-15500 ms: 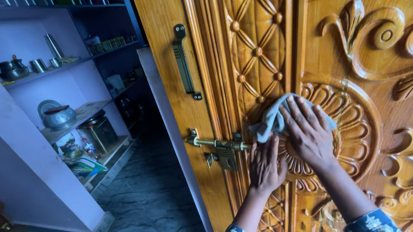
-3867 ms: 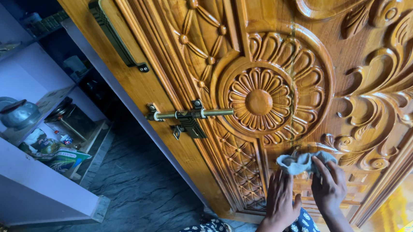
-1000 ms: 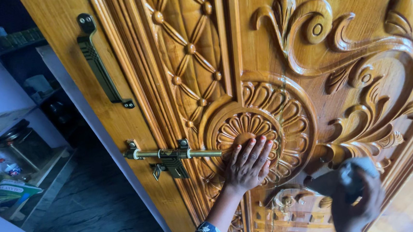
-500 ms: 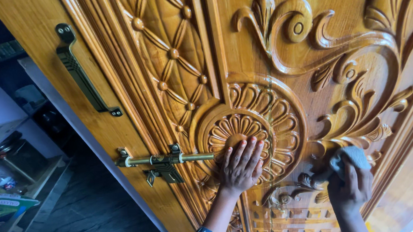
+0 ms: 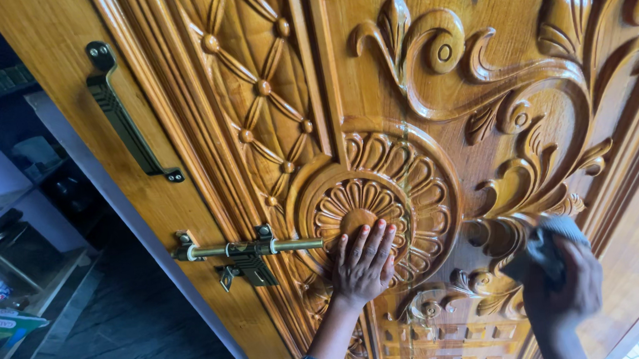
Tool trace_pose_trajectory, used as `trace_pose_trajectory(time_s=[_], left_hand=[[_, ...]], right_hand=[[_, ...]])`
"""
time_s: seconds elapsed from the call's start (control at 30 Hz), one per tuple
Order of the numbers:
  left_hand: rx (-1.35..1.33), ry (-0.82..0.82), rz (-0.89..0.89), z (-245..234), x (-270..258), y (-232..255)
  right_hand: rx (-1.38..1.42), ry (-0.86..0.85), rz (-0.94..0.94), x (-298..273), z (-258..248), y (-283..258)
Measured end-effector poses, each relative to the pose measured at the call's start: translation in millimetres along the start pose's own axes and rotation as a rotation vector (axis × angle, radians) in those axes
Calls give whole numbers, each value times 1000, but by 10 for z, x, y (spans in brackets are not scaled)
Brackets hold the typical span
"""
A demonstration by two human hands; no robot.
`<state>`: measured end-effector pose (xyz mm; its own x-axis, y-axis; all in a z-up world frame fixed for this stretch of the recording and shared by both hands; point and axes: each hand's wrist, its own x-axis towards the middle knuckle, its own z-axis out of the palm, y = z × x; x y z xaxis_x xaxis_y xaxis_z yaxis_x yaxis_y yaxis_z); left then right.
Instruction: The person wipes down the hardware and ornate carvings of a wooden door using a cloth.
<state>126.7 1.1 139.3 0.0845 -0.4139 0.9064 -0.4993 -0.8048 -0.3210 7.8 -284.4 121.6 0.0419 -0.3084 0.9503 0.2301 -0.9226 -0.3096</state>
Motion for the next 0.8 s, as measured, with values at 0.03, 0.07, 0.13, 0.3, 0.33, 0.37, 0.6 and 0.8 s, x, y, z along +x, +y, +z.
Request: trace_pose_trajectory(time_s=[0.03,0.07,0.13,0.3,0.33,0.37,0.6,0.8], left_hand=[[-1,7,-1,8,8,5],[-3,14,-1,13,10,-3],[-10,15,-5,27,-2,2],[-20,-7,-7,83,-51,-9],[-34,-17,-12,62,-75,25],[-38,-16,-15,66,-60,20],[-22,-16,-5,49,-48,-4],[-14,-9,-10,35,-56,2]], right_hand=[[-15,-33,-32,149,92,5],[-29,-66,-64,230,139,1],[-128,-47,-144,235,244,10],[-192,-111,-202,2,231,339],[-179,-124,-188,-52,191,394],[-158,-124,-180,-68,203,437],[-261,-104,-91,-343,44,370],[-140,-89,191,-574,-170,230]])
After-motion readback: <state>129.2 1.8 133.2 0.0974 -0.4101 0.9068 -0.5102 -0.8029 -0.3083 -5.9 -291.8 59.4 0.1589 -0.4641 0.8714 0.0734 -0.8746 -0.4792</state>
